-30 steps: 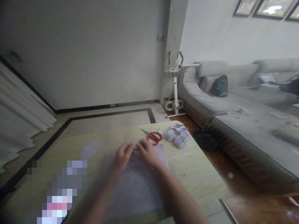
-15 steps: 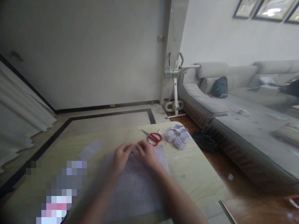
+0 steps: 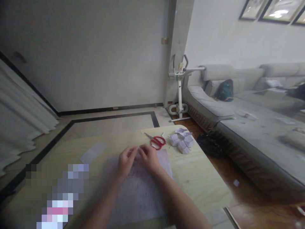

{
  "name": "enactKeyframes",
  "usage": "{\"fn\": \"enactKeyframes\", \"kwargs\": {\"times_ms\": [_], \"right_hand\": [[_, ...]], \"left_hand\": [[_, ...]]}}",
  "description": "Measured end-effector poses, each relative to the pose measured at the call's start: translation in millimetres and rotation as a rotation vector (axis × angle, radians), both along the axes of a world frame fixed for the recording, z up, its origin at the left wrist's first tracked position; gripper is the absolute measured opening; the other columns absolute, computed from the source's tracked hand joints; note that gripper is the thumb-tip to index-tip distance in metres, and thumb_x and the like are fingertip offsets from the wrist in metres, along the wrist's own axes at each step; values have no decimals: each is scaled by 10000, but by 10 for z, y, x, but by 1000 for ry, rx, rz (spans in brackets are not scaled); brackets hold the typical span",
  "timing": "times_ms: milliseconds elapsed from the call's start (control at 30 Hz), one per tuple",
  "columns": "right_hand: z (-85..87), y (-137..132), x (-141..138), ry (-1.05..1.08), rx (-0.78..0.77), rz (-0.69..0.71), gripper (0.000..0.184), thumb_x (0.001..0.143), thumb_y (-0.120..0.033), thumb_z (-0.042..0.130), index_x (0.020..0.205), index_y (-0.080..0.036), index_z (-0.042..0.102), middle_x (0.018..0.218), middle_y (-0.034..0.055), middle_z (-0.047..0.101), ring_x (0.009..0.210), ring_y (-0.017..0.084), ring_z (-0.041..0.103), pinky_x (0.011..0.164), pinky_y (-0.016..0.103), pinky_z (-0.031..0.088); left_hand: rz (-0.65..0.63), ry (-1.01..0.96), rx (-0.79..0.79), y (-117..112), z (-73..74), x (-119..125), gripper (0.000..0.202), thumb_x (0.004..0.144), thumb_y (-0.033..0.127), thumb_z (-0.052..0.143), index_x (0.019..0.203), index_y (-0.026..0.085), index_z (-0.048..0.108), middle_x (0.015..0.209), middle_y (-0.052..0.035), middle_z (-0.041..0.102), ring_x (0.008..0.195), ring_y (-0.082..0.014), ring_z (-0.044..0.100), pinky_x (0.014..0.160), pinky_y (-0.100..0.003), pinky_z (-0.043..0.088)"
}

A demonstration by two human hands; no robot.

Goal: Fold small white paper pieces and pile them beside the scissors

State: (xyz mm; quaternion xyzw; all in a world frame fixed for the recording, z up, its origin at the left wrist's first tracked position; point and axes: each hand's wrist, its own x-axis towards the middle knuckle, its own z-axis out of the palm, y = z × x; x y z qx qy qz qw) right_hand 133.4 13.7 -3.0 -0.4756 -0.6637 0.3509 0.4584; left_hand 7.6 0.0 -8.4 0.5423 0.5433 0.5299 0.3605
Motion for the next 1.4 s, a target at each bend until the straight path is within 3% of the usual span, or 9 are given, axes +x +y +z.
{"fn": "enactKeyframes", "kwargs": {"times_ms": [233,333,700,1200,1400], "right_hand": [[18,-30,11,24,14,40,158,840,-254,516,855,-148,631,760,39,631,664,137,545,597,235,406],[17,-38,13,-10,6,54,168,833,-280,529,788,-147,621,690,16,604,621,123,519,552,219,381],[-15,55,76,56,-18,16,71,754,-182,584,774,-153,645,736,38,649,676,151,578,619,253,445],[2,73,101,124,-140,51,121,773,-267,592,746,-170,658,681,30,636,636,161,572,566,266,442],[-23,80,103,90,-66,36,107,786,-231,568,751,-169,648,691,32,637,641,156,566,595,271,443]], "left_hand": [[35,5,24,5,21,-20,297,789,411,569,887,145,657,845,-79,696,769,-192,652,636,-250,508],[34,-20,-3,16,11,-51,312,775,426,580,873,139,656,820,-79,691,726,-191,648,605,-253,509],[-21,46,30,35,-48,-53,298,770,429,594,857,154,670,673,-33,668,570,-152,604,520,-223,480],[-44,47,28,36,16,-49,252,793,384,569,817,156,673,741,-43,693,641,-159,630,560,-221,478],[-69,46,21,33,-4,-47,280,793,373,570,927,148,669,832,-68,705,720,-182,653,592,-237,500]]}}
